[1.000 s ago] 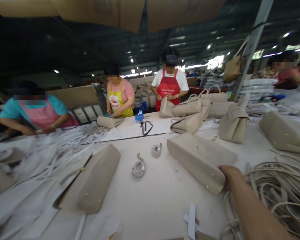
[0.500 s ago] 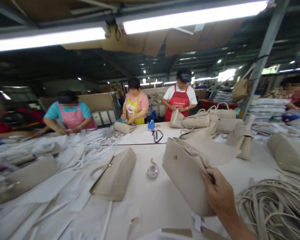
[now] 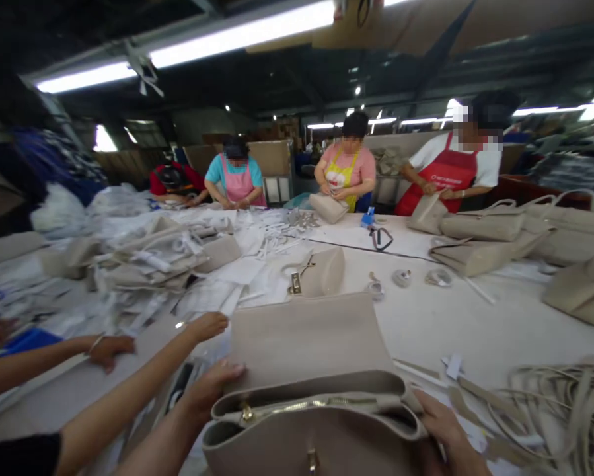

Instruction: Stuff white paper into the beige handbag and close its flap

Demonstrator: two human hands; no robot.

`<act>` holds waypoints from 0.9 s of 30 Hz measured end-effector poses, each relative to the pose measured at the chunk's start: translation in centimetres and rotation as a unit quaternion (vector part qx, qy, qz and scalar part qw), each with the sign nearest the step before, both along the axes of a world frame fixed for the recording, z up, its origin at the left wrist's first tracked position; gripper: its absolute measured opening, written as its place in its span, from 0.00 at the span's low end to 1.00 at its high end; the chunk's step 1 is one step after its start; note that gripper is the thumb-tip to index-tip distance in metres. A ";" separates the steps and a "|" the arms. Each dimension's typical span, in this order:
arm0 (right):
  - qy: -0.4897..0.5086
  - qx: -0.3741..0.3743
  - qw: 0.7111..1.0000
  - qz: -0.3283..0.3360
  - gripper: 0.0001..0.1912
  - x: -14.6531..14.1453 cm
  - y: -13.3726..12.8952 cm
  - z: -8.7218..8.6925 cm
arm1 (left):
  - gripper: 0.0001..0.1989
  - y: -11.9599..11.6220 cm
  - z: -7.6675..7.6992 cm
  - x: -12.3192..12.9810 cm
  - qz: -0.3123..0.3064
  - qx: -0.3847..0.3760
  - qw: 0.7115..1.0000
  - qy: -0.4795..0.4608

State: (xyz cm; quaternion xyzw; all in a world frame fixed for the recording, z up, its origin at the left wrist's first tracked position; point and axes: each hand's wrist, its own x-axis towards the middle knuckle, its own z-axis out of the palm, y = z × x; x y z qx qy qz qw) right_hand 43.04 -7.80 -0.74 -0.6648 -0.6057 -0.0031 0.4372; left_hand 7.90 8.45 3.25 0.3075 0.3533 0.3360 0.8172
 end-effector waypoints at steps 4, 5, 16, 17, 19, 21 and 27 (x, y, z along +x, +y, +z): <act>0.027 -0.055 0.998 -0.016 0.15 -2.8 2.0 -1.7 | 0.28 -5.1 -1.0 -2.3 0.107 -0.054 0.993 0.006; 0.033 -0.071 0.997 0.003 0.17 -3.0 2.6 -2.2 | 0.29 -6.1 -1.4 -2.3 0.134 -0.069 0.988 0.009; 0.004 -0.084 0.995 -0.048 0.14 -9.0 1.6 -2.4 | 0.21 -10.4 -9.4 -1.0 0.273 -0.140 0.950 0.058; -0.008 -0.071 0.997 -0.017 0.12 -10.1 1.1 -1.9 | 0.21 -10.4 -9.6 -1.0 0.276 -0.142 0.949 0.060; -0.040 -0.036 0.997 0.049 0.11 -11.7 0.5 -1.4 | 0.21 -10.3 -9.6 -0.9 0.283 -0.150 0.945 0.065; -0.055 -0.021 0.995 0.080 0.12 -12.4 0.4 -1.5 | 0.20 -10.2 -9.4 -0.7 0.296 -0.154 0.940 0.072; 0.074 -0.149 0.986 -0.023 0.12 -10.6 0.7 -2.6 | 0.18 -10.1 -9.5 -0.6 0.302 -0.138 0.940 0.076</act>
